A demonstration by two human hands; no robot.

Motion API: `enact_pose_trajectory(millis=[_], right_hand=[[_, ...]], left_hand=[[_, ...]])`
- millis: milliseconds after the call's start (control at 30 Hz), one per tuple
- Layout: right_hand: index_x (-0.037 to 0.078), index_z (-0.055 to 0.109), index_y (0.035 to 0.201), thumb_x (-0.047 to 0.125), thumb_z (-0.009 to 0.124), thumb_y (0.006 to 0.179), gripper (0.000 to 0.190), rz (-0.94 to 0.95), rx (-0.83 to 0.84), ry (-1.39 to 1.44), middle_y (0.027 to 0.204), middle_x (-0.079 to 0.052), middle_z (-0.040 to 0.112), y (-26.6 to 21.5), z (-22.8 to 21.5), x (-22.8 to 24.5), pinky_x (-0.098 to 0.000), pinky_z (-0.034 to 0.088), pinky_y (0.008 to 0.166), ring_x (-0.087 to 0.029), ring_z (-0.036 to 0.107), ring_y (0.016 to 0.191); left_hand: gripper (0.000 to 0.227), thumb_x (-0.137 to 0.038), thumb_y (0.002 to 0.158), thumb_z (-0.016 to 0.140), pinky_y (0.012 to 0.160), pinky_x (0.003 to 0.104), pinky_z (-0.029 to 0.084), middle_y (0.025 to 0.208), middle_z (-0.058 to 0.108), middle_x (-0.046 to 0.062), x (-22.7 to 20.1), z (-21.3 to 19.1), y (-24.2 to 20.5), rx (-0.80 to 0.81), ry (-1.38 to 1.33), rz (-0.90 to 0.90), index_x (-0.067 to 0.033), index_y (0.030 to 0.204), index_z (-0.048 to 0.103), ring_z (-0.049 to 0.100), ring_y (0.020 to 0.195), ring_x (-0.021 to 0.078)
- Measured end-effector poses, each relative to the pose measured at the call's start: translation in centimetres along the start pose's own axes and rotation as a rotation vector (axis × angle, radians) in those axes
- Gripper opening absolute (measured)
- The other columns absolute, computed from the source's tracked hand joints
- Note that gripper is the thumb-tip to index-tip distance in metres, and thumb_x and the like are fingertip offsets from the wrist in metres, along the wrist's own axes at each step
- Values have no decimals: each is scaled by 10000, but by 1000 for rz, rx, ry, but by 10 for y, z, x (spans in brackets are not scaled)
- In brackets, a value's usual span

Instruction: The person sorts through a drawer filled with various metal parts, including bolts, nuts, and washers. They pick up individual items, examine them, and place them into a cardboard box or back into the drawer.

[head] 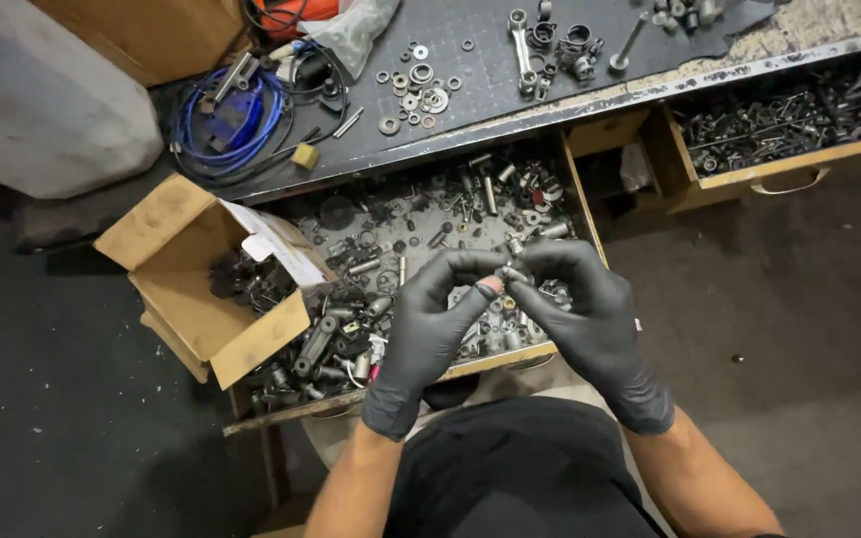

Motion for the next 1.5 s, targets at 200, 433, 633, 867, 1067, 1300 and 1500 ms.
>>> enact_pose_trajectory(millis=[200, 433, 633, 867, 1067, 1300, 1500], right_hand=[[135, 783, 915, 3, 834, 835, 162, -235, 73, -221, 775, -27, 730, 0, -1, 11, -332, 582, 717, -224, 703, 708], [103, 752, 985, -19, 779, 863, 175, -424, 147, -372, 887, -83, 728, -11, 5, 17, -419, 568, 745, -324, 694, 794], [68, 740, 969, 2, 771, 887, 110, -242, 148, -212, 807, -120, 732, -16, 7, 7, -411, 562, 698, -330, 691, 706], [32, 753, 967, 10, 767, 893, 78, 46, 203, 63, 748, -116, 732, -19, -1, -31, -337, 579, 677, -137, 640, 661], [-24, 717, 963, -3, 731, 933, 39, 82, 186, 207, 806, -126, 738, -12, 3, -49, -310, 570, 660, -132, 641, 679], [-55, 684, 973, -14, 745, 926, 88, 32, 184, 161, 895, -185, 748, -8, -4, -49, -352, 593, 729, -187, 713, 795], [-57, 666, 938, 3, 739, 936, 95, 23, 218, 147, 879, -189, 742, -16, 2, -54, -330, 580, 697, -179, 691, 761]], left_hand=[[194, -63, 911, 783, 901, 365, 579, 977, 758, 98, -5, -6, -2, 57, 77, 7, -41, 1102, 757, 713, 923, 147], [174, -63, 929, 758, 895, 358, 579, 949, 724, 99, 3, -8, -3, 94, 90, -73, -22, 1098, 748, 696, 911, 135], [188, -32, 901, 773, 904, 339, 570, 942, 707, 75, -3, -10, -10, 144, 56, -103, -11, 1086, 745, 645, 913, 114], [198, 55, 862, 746, 958, 418, 548, 1032, 687, 122, -7, -12, -7, 281, 223, 196, -61, 1020, 770, 688, 1031, 263], [283, -130, 839, 866, 922, 389, 541, 950, 727, 110, 4, -11, -8, 151, 54, 285, -42, 1080, 745, 682, 947, 232], [289, -166, 875, 831, 836, 377, 583, 917, 696, 122, -11, -14, -2, 170, 294, 203, -88, 1138, 740, 709, 896, 256], [168, -169, 952, 747, 869, 386, 567, 947, 723, 108, 1, -15, -3, 185, 287, 194, -104, 1107, 753, 711, 923, 274]])
Point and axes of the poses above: each hand's wrist, its own y-axis towards the middle knuckle, its own z-axis out of the palm, x = y × z, the point moved 5 cm from there along y, towards the middle knuckle
